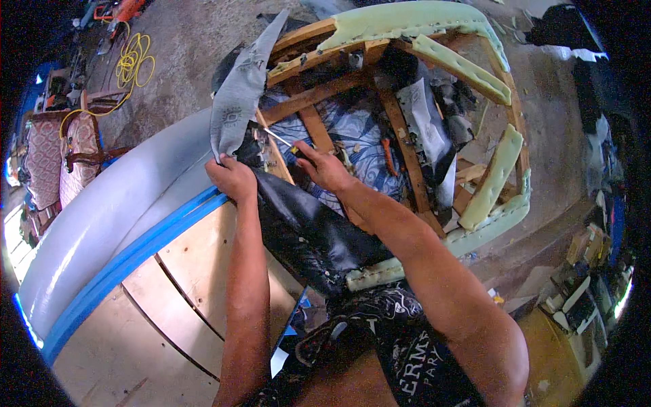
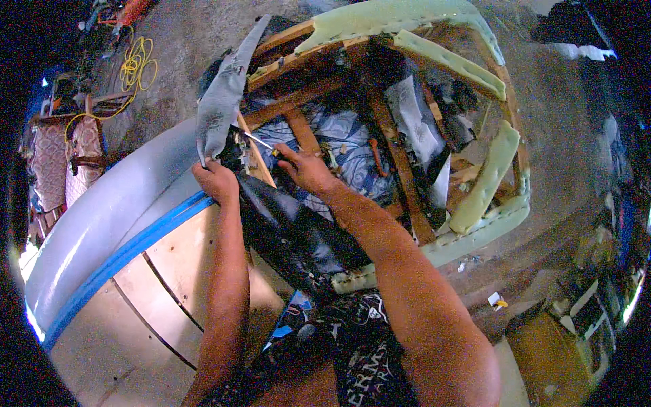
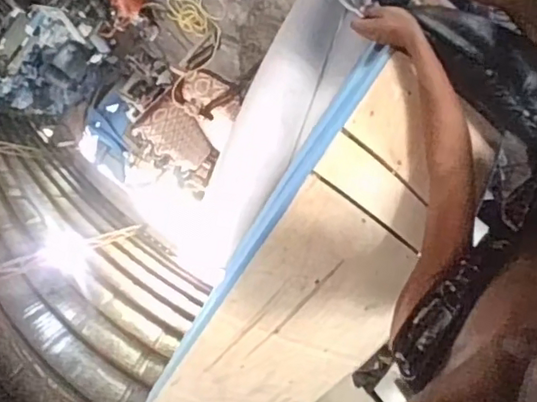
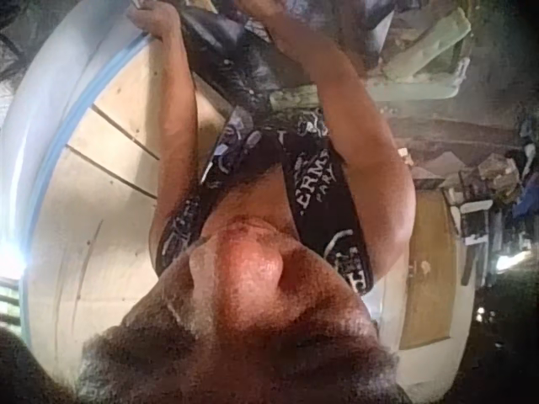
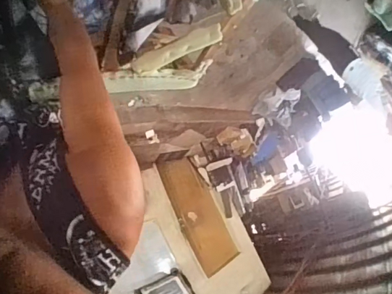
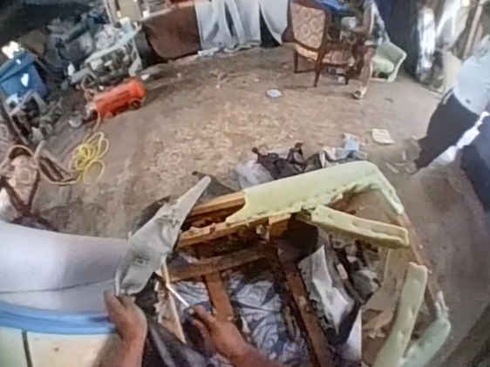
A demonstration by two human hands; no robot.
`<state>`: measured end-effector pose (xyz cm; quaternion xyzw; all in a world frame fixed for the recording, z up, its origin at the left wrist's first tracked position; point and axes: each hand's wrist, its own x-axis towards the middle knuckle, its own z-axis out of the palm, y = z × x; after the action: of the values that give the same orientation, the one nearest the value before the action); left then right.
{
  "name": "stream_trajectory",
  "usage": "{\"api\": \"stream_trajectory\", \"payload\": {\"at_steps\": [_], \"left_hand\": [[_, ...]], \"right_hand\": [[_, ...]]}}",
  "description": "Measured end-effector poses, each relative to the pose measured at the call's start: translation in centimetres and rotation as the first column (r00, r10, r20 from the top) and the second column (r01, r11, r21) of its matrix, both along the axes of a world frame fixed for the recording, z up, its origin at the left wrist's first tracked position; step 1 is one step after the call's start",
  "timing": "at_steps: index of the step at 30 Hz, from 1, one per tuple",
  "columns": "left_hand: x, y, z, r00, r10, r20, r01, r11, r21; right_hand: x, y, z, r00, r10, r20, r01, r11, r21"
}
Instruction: Dismantling an upholstered chair frame by removing staples and old fabric using pliers and a screwdriver.
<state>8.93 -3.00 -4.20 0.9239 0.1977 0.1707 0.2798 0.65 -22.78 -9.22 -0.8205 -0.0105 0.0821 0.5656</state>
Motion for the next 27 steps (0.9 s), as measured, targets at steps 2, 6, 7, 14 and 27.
{"api": "stream_trajectory", "payload": {"at_steps": [2,6,7,14,27], "left_hand": [[-0.2,-0.1,0.2,1.0,-0.007,-0.006,0.007,1.0,0.022],[-0.3,0.7,0.3,1.0,0.008,0.003,-0.008,0.998,0.057],[-0.3,0.2,0.5,1.0,0.005,-0.017,-0.004,0.997,0.076],[-0.1,0.2,0.4,1.0,0.011,-0.008,-0.011,0.999,0.031],[-0.2,-0.1,0.6,1.0,-0.003,0.002,0.003,0.999,0.042]], "right_hand": [[-0.3,0.4,0.6,0.995,-0.023,-0.101,0.024,1.0,0.01],[-3.2,-2.8,4.8,0.994,0.012,0.11,-0.002,0.996,-0.085],[-3.7,-4.1,6.2,0.995,0.097,0.013,-0.094,0.987,-0.134],[-1.7,-2.8,9.5,0.968,0.151,-0.198,-0.194,0.956,-0.22],[-5.1,3.7,8.7,0.959,-0.18,-0.217,0.166,0.983,-0.083]]}}
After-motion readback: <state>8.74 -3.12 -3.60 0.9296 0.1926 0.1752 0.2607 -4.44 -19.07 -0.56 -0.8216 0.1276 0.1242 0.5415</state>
